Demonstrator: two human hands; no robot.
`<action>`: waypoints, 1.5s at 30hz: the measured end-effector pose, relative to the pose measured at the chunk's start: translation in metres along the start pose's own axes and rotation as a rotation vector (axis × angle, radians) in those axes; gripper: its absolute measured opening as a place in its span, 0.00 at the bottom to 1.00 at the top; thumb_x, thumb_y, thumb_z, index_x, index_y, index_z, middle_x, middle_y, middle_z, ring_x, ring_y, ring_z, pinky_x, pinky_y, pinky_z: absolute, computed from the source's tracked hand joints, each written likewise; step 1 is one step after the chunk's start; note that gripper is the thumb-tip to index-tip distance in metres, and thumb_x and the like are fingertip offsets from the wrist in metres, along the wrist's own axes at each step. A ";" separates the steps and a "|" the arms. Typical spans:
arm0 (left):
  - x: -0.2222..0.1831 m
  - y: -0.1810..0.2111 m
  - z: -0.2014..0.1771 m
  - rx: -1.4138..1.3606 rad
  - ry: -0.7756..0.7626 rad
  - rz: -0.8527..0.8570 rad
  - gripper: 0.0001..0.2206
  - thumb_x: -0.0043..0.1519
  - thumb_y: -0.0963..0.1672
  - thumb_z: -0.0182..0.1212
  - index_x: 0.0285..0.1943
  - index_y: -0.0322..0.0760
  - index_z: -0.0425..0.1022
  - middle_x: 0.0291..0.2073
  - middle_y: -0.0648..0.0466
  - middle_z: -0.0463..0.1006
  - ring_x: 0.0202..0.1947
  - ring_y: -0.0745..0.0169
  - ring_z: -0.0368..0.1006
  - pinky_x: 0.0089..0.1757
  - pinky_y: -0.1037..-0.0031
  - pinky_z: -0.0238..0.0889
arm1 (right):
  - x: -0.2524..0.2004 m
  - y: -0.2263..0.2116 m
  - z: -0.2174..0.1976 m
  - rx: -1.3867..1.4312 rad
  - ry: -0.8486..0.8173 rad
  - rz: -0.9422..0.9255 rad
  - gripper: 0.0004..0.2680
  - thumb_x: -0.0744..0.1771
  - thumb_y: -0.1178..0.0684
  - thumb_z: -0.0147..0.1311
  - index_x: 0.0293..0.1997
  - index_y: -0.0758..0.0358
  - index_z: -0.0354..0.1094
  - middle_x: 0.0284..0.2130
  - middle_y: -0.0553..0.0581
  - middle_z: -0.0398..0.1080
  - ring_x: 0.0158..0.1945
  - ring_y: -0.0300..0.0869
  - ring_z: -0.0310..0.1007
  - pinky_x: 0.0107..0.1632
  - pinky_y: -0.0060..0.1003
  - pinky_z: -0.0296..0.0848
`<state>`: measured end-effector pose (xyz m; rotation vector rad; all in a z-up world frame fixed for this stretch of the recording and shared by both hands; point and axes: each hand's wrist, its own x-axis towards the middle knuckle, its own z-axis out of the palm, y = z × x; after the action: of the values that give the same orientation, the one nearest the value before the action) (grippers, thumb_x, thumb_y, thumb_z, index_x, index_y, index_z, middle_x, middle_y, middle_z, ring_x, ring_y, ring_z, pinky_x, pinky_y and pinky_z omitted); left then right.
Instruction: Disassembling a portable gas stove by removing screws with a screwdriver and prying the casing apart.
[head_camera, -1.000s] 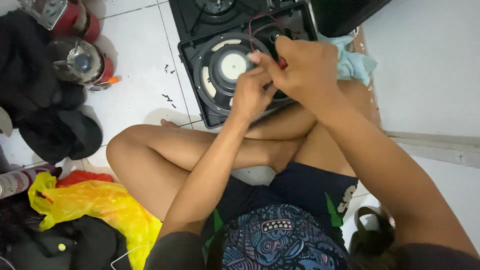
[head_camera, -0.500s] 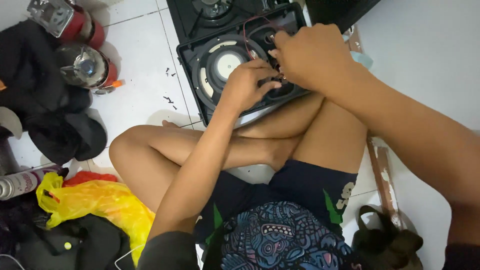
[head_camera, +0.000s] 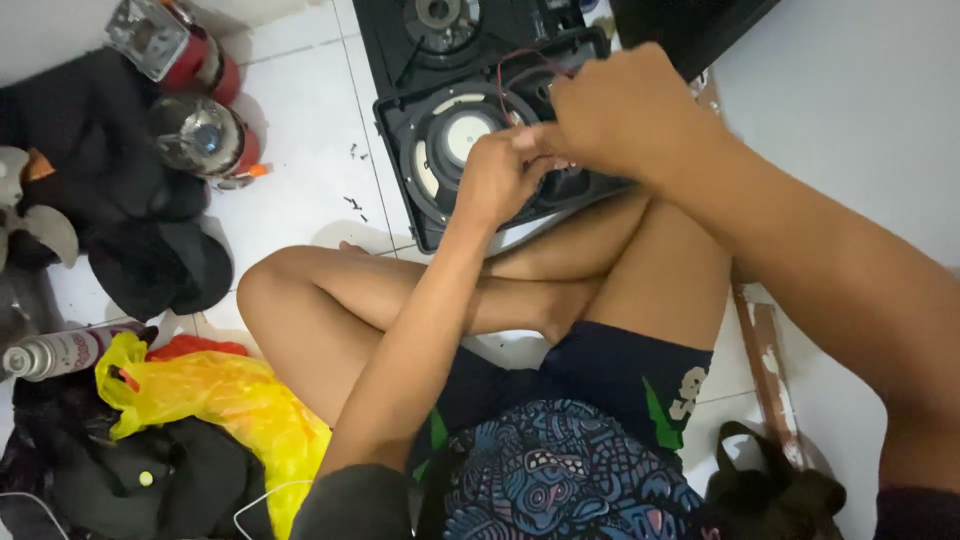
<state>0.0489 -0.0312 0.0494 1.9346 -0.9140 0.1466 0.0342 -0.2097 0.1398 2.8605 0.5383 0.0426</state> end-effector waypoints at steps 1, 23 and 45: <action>-0.001 -0.002 0.000 0.000 0.001 0.007 0.10 0.53 0.37 0.67 0.42 0.40 0.82 0.30 0.56 0.82 0.27 0.55 0.73 0.35 0.70 0.65 | -0.001 0.002 0.000 -0.005 0.004 0.004 0.28 0.72 0.21 0.41 0.34 0.56 0.77 0.29 0.59 0.79 0.26 0.55 0.78 0.33 0.44 0.72; -0.006 -0.002 0.011 -0.078 0.119 -0.209 0.07 0.49 0.38 0.72 0.33 0.33 0.78 0.20 0.56 0.75 0.20 0.63 0.67 0.28 0.74 0.63 | 0.001 -0.005 0.040 -0.153 0.467 -0.075 0.18 0.73 0.34 0.55 0.30 0.54 0.72 0.21 0.53 0.72 0.18 0.44 0.68 0.25 0.36 0.66; 0.006 -0.009 -0.017 -0.164 -0.169 -0.109 0.03 0.51 0.36 0.63 0.31 0.25 0.74 0.19 0.46 0.71 0.18 0.49 0.58 0.28 0.66 0.60 | 0.000 -0.012 0.020 -0.033 0.238 -0.224 0.05 0.67 0.50 0.53 0.35 0.57 0.66 0.24 0.56 0.71 0.19 0.46 0.72 0.24 0.38 0.70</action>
<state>0.0636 -0.0182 0.0549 1.8584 -0.8989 -0.1540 0.0316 -0.2027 0.1179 2.7605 0.8916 0.3531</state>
